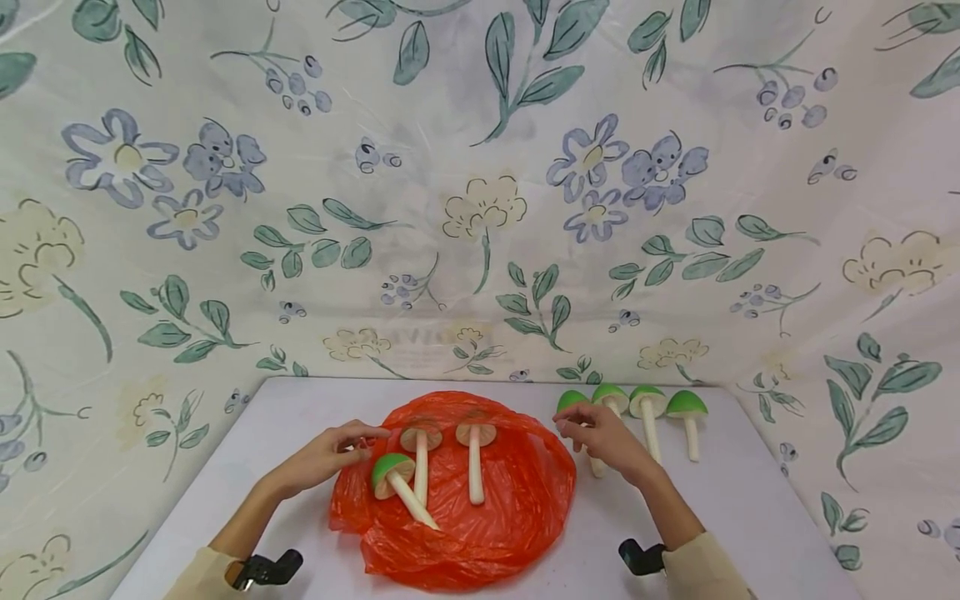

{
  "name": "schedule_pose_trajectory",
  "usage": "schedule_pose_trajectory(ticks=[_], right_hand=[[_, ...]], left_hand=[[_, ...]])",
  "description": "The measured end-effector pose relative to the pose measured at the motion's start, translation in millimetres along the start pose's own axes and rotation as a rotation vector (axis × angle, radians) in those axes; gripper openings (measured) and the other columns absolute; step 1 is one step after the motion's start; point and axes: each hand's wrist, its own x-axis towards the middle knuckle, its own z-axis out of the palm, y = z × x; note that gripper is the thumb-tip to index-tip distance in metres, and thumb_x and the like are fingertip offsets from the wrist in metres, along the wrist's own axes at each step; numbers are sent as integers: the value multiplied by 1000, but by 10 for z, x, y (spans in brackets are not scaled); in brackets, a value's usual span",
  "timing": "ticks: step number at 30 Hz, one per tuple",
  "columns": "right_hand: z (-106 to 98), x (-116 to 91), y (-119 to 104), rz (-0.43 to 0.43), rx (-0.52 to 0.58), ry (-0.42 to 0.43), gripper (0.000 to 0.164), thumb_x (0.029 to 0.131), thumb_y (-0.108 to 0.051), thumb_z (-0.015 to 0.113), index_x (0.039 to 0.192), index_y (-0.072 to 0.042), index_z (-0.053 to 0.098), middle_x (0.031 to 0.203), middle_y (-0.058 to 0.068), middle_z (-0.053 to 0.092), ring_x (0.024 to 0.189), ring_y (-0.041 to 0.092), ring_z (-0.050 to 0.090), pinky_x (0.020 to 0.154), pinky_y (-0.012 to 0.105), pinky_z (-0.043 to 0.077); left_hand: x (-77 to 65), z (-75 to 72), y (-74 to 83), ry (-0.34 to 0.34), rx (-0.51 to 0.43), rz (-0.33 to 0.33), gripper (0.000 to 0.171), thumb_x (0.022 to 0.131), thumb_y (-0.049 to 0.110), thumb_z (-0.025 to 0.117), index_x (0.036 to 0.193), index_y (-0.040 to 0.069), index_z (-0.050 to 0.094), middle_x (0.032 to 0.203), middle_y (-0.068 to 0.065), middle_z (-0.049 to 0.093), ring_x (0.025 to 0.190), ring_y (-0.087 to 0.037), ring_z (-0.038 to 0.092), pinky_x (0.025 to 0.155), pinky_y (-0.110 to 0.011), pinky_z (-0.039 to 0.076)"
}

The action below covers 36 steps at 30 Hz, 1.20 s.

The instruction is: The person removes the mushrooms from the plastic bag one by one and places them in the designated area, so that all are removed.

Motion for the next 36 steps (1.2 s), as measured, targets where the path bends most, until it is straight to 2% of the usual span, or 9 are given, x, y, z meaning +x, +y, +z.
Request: schedule_pose_trajectory(ticks=[3,8,14,18,22,28,36], right_hand=[[94,29,-53,-9,8,-67,33,97,-30,64,122,-8,66,112,17,67,90,31,60,66,37,50],[274,106,-110,-6,24,-142,38,96,-28,66,127,-5,63,112,19,65,89,31,61,64,36,50],[503,204,-158,16,-6,-194,40,95,-31,67,126,-6,62,109,8,64,92,26,63,75,36,54],[640,251,-166,11,-9,-214,39,95,-30,68,125,-6,63,104,7,64,86,23,63,70,35,52],[754,313,-158,41,44,-243,41,96,-28,67,128,-4,61,104,9,64,84,23,63,65,33,49],[896,394,-181,113,71,-223,44,94,-24,68,132,-3,57,101,14,68,80,26,67,63,32,47],[1092,438,-216,162,54,-172,59,89,-22,75,139,-2,50,88,11,69,71,21,66,60,31,50]], left_hand=[[-2,-1,12,-1,-2,-1,36,99,16,58,135,13,64,116,-9,58,101,-27,47,81,-39,44],[1,10,29,-1,-3,5,36,99,16,58,135,13,64,115,-10,58,100,-26,47,80,-39,43],[3,15,35,-2,-6,16,37,99,14,59,135,11,63,115,-11,59,100,-26,45,80,-39,42],[-2,14,31,-6,0,17,37,99,15,58,135,11,63,115,-11,59,100,-26,46,80,-38,43],[5,20,20,-9,0,5,37,99,16,58,136,12,63,116,-12,59,100,-24,47,80,-36,44],[16,22,12,-16,7,13,37,100,16,57,136,13,63,117,-12,59,100,-26,47,80,-38,43],[42,25,-1,-24,8,24,37,100,17,58,136,13,63,118,-14,59,100,-27,47,80,-38,43]])
